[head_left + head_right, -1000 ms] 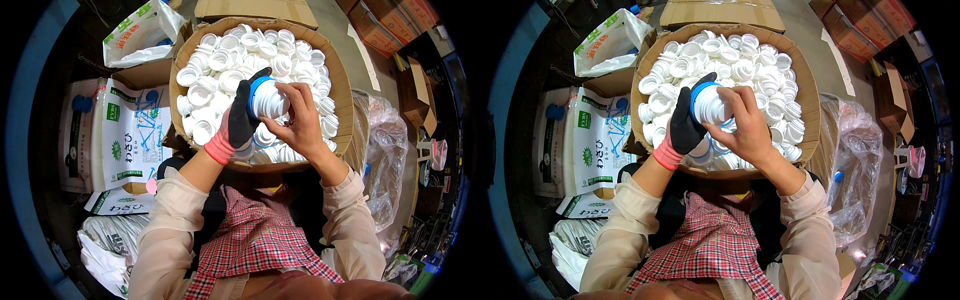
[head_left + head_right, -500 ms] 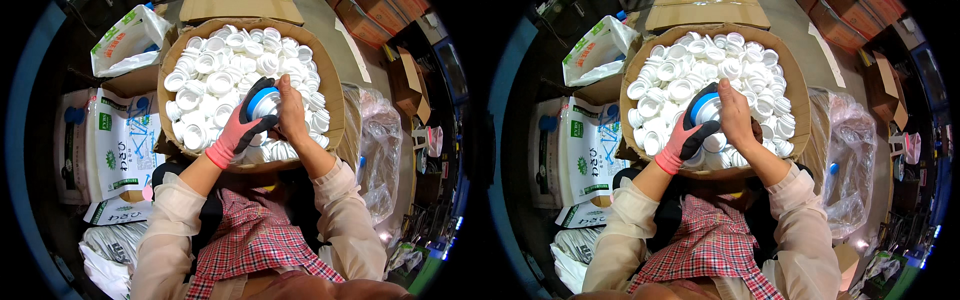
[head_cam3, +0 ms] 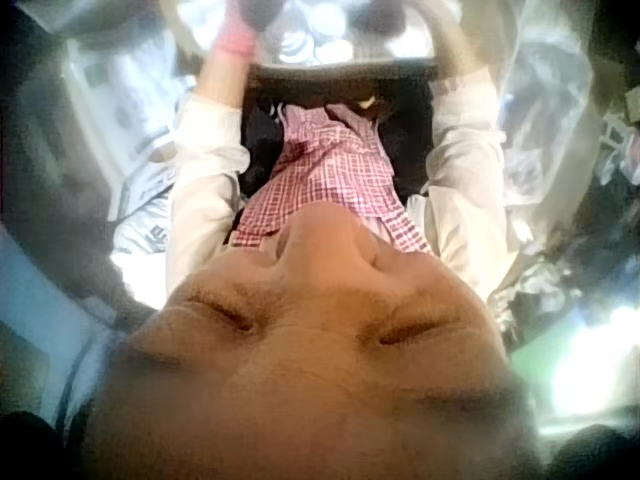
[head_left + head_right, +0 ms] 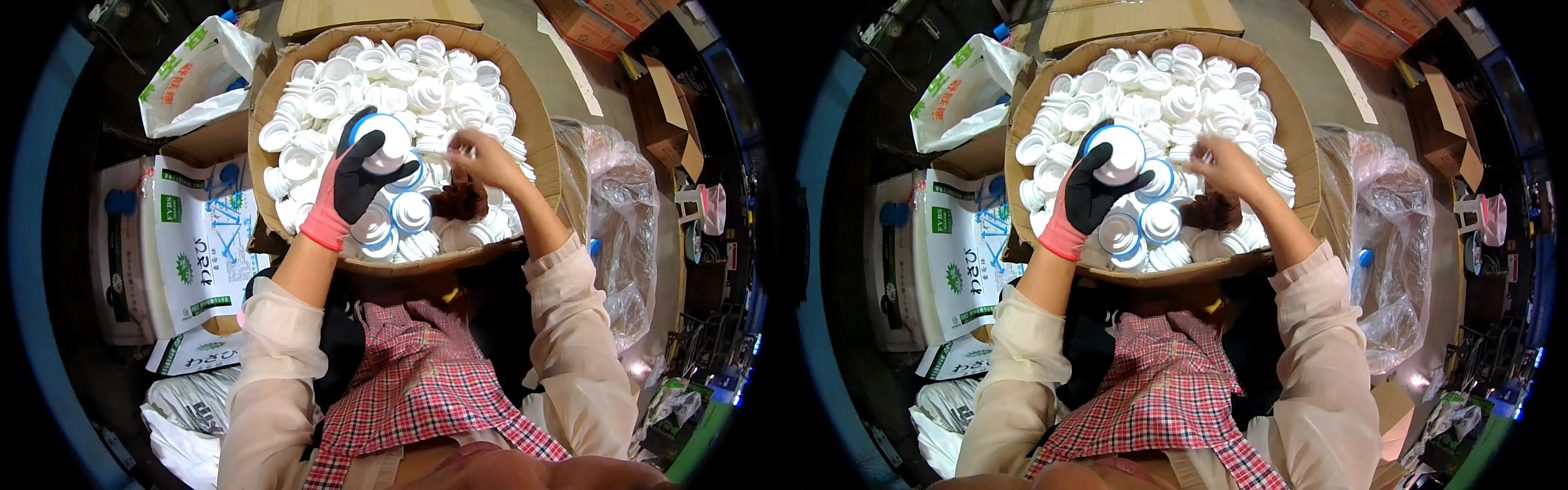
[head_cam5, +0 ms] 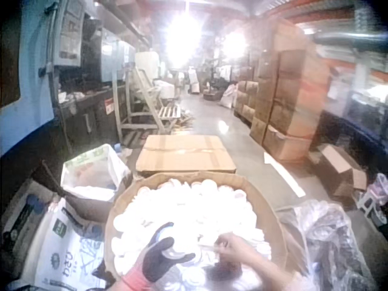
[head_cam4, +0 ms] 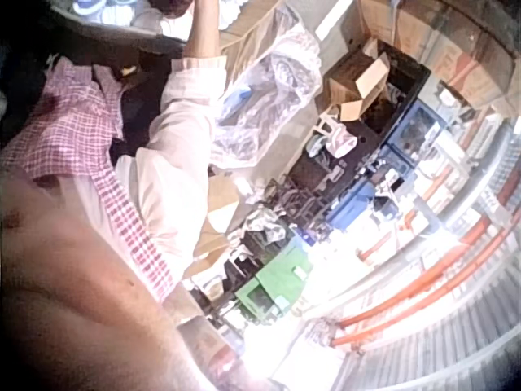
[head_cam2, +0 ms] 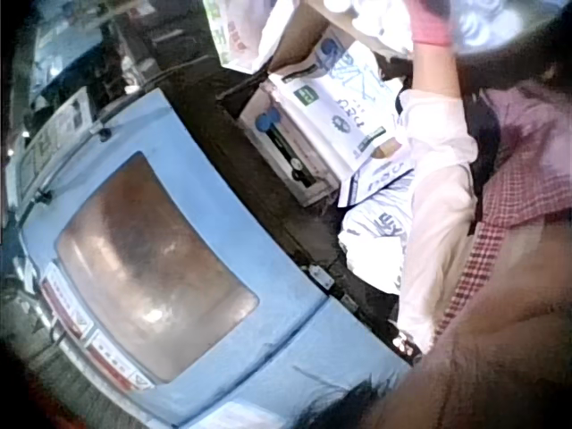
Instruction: The person sits on the floor and repeatedly picks up white plastic containers and blue lids from a cardboard box. They screw the lids onto the containers and place the assembled units back into the box.
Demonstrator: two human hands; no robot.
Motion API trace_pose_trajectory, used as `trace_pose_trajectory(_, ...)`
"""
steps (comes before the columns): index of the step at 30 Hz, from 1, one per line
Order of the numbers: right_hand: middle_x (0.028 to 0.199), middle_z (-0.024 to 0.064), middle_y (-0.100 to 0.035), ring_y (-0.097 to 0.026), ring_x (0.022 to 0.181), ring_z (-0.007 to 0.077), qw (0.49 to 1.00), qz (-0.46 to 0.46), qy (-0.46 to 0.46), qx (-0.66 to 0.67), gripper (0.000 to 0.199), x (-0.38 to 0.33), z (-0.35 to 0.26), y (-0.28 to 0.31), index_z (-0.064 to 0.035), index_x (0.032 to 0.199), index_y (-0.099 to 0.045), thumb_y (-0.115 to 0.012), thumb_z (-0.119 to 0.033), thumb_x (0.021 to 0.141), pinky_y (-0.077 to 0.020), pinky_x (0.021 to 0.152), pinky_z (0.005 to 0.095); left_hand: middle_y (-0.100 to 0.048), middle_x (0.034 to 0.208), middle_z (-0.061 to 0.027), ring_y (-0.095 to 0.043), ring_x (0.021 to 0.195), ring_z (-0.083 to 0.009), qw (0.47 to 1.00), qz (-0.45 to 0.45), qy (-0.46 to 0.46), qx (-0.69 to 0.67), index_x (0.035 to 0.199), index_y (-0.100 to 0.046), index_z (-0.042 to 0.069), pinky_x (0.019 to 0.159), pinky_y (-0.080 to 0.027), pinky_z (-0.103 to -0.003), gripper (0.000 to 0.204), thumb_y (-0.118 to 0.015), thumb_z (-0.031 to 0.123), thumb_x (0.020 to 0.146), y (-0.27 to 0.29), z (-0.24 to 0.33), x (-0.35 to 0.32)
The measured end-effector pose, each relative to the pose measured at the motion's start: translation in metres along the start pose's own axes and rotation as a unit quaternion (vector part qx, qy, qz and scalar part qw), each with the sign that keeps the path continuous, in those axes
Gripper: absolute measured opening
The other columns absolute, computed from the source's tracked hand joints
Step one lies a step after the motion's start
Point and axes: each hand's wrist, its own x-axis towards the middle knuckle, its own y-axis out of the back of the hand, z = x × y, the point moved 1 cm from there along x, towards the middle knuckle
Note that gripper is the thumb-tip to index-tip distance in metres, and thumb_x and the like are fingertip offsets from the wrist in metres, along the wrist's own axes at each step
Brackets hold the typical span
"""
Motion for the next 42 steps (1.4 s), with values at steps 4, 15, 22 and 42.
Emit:
trace_pose_trajectory(4, 0.104, 0.0136, -0.06, -0.056, 0.106, 0.0367, 0.976, -0.068, 0.023, -0.205, 0.03, -0.032, 0.067, -0.038, -0.009, 0.094, -0.069, -0.08, -0.023, 0.069, -0.0477, 0.085, 0.0434, -0.05, 0.131, -0.017, -0.055, 0.118, -0.0337, 0.948, 0.034, 0.171, -0.265, 0.129, -0.048, 0.0, 0.093, -0.055, -0.055, 0.039, -0.062, 0.01, 0.093, 0.003, -0.001, -0.001)
trace_pose_trajectory(15, 0.096, 0.0052, -0.063, -0.06, 0.089, 0.0148, 0.951, 0.105, 0.174, 0.231, 0.016, -0.041, -0.003, 0.004, -0.0021, 0.097, -0.064, -0.068, -0.007, 0.082, -0.0476, 0.083, 0.0288, -0.062, 0.113, -0.0111, -0.064, 0.1, -0.0204, 0.988, -0.006, 0.143, 0.061, 0.127, -0.051, 0.001, 0.081, -0.058, -0.036, 0.054, -0.076, 0.009, 0.08, -0.039, -0.004, -0.011)
trace_pose_trajectory(22, 0.086, 0.0064, -0.067, -0.061, 0.081, 0.0134, 0.965, 0.018, 0.115, 0.235, 0.013, -0.034, -0.012, -0.001, -0.0022, 0.093, -0.064, -0.066, -0.008, 0.082, -0.05, 0.076, 0.028, -0.063, 0.108, -0.0066, -0.059, 0.096, -0.0124, 0.94, -0.129, 0.179, 0.259, 0.123, -0.055, -0.001, 0.082, -0.051, -0.027, 0.058, -0.081, 0.013, 0.073, -0.043, -0.008, -0.012)
trace_pose_trajectory(42, 0.097, 0.0097, -0.056, -0.056, 0.095, 0.0265, 0.964, -0.082, 0.238, 0.086, 0.017, -0.037, -0.046, 0.0, -0.0021, 0.09, -0.058, -0.068, -0.002, 0.077, -0.0464, 0.083, 0.0324, -0.068, 0.108, -0.0134, -0.064, 0.101, -0.0224, 0.866, -0.244, 0.088, 0.428, 0.121, -0.062, 0.003, 0.09, -0.047, -0.035, 0.061, -0.083, 0.018, 0.066, -0.036, -0.003, -0.02)
